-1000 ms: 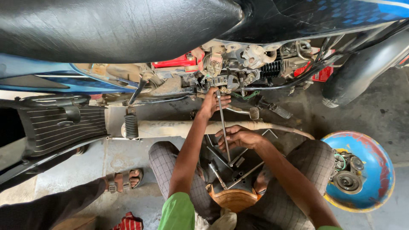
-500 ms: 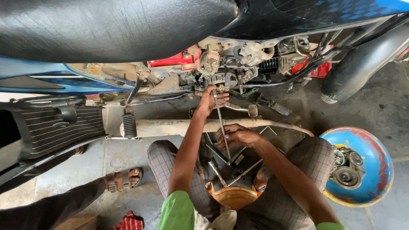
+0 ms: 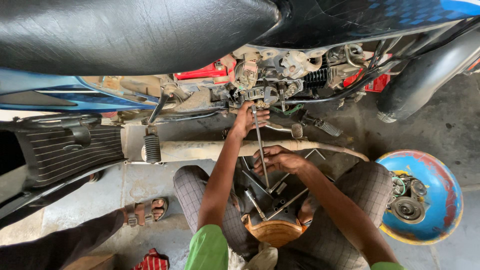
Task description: The person uses a socket wrench and other hand tools to loosen and remove bolts from the motorcycle engine casing. They remove a metal cover and place it in a blue basin, then continue to adjust and remove additional components from the engine area.
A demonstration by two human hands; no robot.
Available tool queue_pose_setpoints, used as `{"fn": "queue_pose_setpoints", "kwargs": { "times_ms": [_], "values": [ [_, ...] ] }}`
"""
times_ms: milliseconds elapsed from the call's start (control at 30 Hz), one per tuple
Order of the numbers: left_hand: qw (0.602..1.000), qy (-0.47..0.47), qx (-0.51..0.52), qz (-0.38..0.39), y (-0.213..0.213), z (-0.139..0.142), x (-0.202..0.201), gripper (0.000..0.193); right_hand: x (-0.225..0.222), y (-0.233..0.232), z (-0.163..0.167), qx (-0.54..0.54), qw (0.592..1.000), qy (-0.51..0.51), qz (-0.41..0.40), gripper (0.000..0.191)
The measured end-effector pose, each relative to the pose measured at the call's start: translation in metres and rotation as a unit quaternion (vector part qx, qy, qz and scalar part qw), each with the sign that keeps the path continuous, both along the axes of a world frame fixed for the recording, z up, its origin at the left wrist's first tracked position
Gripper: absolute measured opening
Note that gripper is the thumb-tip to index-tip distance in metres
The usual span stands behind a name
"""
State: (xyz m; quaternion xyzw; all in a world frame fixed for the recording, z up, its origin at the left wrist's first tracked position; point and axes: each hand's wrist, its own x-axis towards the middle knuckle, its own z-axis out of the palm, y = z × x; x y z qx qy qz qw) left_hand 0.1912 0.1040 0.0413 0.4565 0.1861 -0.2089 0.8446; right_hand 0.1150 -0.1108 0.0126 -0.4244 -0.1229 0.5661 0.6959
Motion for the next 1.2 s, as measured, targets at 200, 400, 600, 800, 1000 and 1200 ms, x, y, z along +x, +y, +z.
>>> {"fn": "queue_pose_setpoints", "kwargs": {
  "times_ms": [200, 400, 600, 800, 1000, 1200],
  "values": [
    [1.000, -0.001, -0.017, -0.001, -0.001, -0.003, 0.001, 0.057, -0.001, 0.012, -0.015, -0.133, 0.989, -0.063, -0.030, 0.032],
    [0.999, -0.019, -0.021, -0.015, -0.004, -0.006, -0.002, 0.072, -0.005, 0.008, -0.008, -0.083, 0.996, 0.028, -0.019, 0.037],
    [0.999, -0.041, -0.031, -0.008, -0.008, -0.008, -0.003, 0.073, -0.007, 0.003, -0.012, -0.105, 0.994, -0.027, -0.012, 0.024],
    [0.999, -0.013, -0.017, 0.048, -0.011, -0.002, -0.009, 0.065, -0.022, -0.010, -0.011, -0.155, 0.983, -0.080, 0.057, 0.018],
    [0.998, -0.022, -0.022, 0.061, -0.013, -0.006, -0.018, 0.055, -0.043, -0.032, -0.010, -0.181, 0.976, -0.081, 0.093, 0.019],
    [0.998, -0.049, -0.025, 0.040, -0.015, -0.021, -0.021, 0.052, -0.063, -0.063, -0.047, -0.233, 0.965, -0.044, 0.111, 0.021]
  ]
}}
